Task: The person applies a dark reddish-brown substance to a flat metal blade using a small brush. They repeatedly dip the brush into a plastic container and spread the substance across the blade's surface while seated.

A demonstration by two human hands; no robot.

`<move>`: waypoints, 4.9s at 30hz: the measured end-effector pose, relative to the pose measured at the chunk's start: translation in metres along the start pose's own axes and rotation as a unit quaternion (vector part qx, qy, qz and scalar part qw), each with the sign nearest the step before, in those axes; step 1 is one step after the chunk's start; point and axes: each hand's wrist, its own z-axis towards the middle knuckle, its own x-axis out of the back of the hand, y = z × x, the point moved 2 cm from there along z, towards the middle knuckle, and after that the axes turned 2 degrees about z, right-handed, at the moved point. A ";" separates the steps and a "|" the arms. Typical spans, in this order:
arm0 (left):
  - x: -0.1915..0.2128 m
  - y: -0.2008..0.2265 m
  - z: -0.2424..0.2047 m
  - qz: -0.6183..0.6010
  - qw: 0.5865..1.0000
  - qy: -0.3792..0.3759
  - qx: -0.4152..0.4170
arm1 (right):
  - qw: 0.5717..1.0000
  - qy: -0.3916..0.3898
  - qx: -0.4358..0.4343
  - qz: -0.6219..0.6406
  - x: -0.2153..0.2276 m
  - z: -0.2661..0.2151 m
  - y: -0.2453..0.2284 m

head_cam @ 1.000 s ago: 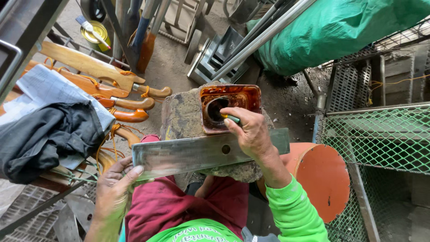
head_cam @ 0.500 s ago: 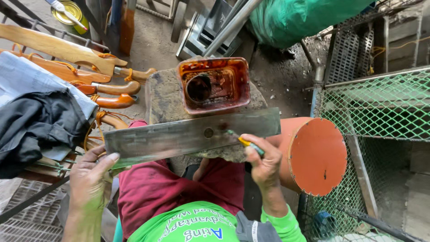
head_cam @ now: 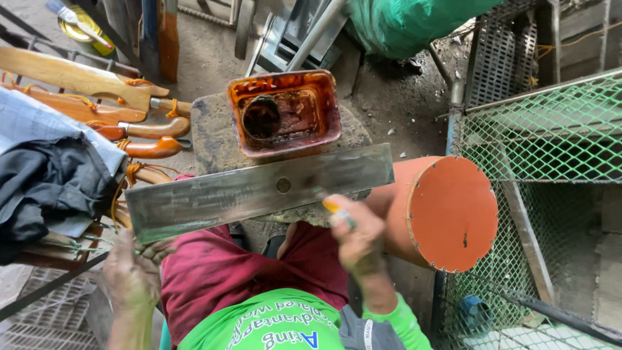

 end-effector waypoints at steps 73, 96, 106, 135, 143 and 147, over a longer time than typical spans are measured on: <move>-0.128 -0.003 -0.078 0.463 0.872 -0.092 -0.127 | 0.989 0.089 -0.111 -0.036 0.032 0.033 0.026; -0.206 -0.046 -0.041 0.661 0.528 -0.222 -0.485 | 0.998 0.000 0.030 -0.052 -0.009 0.036 -0.002; -0.201 -0.053 -0.038 0.632 0.545 -0.217 -0.506 | 0.997 0.034 0.007 -0.068 0.010 0.051 -0.006; -0.203 -0.057 -0.039 0.646 0.536 -0.200 -0.505 | 0.991 0.081 0.001 -0.105 0.066 0.044 0.046; -0.204 -0.055 -0.040 0.640 0.536 -0.200 -0.512 | 0.991 0.086 0.044 -0.095 0.061 0.056 0.028; -0.205 -0.055 -0.041 0.646 0.529 -0.199 -0.512 | 0.992 -0.025 0.096 -0.079 0.026 0.045 0.012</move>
